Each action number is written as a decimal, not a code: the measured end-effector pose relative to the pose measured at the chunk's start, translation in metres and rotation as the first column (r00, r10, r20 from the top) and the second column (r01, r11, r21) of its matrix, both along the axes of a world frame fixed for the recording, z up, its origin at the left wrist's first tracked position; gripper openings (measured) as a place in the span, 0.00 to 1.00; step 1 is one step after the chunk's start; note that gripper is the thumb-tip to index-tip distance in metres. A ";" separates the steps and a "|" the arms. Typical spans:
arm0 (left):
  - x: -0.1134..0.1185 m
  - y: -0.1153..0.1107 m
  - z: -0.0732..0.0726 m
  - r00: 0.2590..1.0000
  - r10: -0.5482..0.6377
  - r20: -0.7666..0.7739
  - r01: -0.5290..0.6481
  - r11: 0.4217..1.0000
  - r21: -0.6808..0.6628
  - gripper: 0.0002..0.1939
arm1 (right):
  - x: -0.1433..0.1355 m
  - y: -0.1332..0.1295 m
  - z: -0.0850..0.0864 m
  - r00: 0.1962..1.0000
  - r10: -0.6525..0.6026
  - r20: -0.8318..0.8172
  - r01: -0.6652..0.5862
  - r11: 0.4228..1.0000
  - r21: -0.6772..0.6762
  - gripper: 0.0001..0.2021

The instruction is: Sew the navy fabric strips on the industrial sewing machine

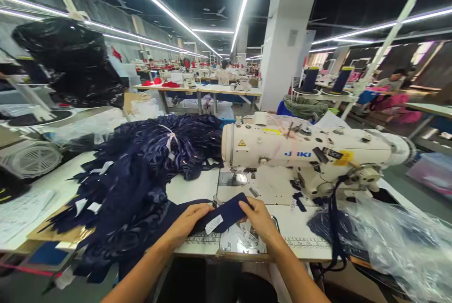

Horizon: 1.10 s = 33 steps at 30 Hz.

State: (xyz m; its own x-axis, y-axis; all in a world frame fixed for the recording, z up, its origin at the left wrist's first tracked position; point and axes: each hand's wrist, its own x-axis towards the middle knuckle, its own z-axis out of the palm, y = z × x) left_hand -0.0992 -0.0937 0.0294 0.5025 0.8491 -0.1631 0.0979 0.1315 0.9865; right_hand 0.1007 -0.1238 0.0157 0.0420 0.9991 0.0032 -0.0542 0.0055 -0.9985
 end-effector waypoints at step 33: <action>-0.014 0.013 -0.001 0.988 0.063 -0.138 -0.032 0.976 0.214 0.17 | 0.051 0.007 0.003 0.824 -0.154 0.545 0.105 0.987 0.120 0.15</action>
